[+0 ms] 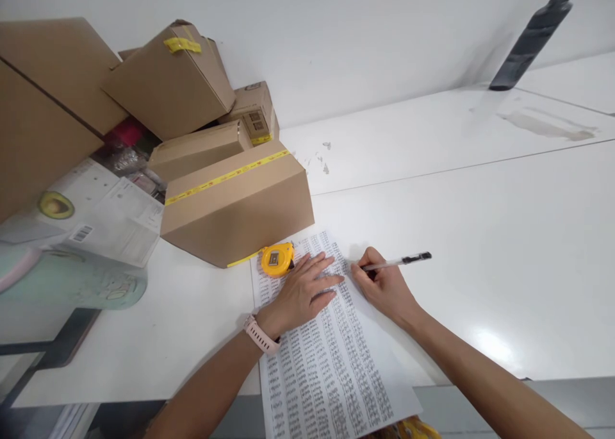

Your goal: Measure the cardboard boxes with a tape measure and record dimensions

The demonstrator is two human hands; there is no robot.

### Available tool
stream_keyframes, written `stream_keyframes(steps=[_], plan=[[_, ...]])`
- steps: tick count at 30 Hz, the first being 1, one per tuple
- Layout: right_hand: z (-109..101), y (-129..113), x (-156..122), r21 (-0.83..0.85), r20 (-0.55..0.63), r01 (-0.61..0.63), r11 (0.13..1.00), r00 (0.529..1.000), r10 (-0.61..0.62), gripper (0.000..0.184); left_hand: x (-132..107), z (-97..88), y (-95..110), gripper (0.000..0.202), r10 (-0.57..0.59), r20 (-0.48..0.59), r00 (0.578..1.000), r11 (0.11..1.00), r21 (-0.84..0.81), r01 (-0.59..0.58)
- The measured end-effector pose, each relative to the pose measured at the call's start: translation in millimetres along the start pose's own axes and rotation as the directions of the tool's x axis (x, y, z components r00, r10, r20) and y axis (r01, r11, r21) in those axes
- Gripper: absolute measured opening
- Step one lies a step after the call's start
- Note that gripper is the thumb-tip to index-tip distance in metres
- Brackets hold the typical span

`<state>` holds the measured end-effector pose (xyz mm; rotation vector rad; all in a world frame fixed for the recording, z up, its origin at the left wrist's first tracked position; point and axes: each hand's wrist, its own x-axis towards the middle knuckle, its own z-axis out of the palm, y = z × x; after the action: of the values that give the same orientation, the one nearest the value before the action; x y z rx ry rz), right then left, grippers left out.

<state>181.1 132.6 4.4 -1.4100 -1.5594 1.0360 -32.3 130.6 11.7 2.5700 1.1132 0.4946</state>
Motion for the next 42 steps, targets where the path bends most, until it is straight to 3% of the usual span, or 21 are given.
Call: stream_keyframes(steps=[42], plan=[[-1.8, -2.1, 0.2, -0.030, -0.037, 0.007, 1.000, 0.999, -0.008, 0.030, -0.8, -0.2, 0.7, 0.031, -0.008, -0.007, 1.000, 1.000, -0.004, 0.008]])
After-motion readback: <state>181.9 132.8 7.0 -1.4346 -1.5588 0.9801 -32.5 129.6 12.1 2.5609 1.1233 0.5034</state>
